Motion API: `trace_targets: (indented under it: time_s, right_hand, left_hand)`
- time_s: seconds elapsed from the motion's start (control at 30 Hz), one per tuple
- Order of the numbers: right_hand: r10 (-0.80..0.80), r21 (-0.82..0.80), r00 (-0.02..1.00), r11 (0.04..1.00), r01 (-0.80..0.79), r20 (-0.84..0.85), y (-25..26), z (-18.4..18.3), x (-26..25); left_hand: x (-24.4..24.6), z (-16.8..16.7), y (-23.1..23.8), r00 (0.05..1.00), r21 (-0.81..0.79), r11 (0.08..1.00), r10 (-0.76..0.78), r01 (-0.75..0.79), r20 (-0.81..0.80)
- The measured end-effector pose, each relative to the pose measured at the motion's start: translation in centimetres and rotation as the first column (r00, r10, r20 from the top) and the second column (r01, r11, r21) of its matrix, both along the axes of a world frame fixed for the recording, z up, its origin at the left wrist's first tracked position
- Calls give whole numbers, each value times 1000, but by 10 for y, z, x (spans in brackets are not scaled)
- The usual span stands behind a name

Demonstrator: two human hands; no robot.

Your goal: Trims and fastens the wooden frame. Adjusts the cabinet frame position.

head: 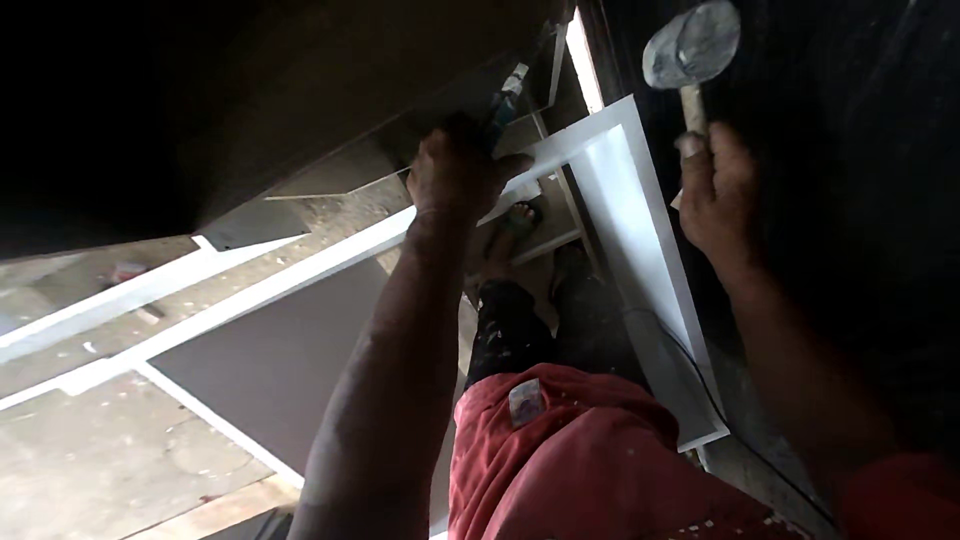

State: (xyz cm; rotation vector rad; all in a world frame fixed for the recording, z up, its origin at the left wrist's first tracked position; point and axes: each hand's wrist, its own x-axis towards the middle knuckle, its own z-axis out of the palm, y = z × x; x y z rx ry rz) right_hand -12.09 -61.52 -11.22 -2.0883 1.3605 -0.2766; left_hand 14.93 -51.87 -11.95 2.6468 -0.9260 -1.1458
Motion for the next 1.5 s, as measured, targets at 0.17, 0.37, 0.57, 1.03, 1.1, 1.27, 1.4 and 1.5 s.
trace_targets:
  time_s: [0.17,0.37,0.57,1.03,1.1,1.27,1.4,1.5]
  right_hand:
    - [72,135,972,990,-42,-224,-2,4,9]
    - [55,4,977,998,-55,-205,3,2,6]
    - [84,-47,986,995,-92,-146,4,0,1]
    - [114,158,952,985,-71,-284,-3,3,10]
    - [126,223,959,972,-70,-252,-13,12,20]
    - [20,2,997,1000,-20,-73,-3,29,12]
    - [70,234,977,972,-21,-203,-2,7,6]
    - [23,281,992,960,13,-124,-14,34,-2]
  left_hand:
    - [1,0,-4,1000,47,999,-21,22,-16]
    - [8,-8,-2,997,45,997,-60,61,-40]
    - [10,-3,-4,992,44,995,-90,94,-89]
    - [37,0,43,1000,47,999,-7,5,30]
    - [41,2,51,995,-13,998,63,-62,79]
    - [30,15,98,953,-227,943,276,-243,123]
    - [-1,19,156,957,-292,917,290,-272,19]
    - [-32,21,206,949,-160,936,306,-314,-71]
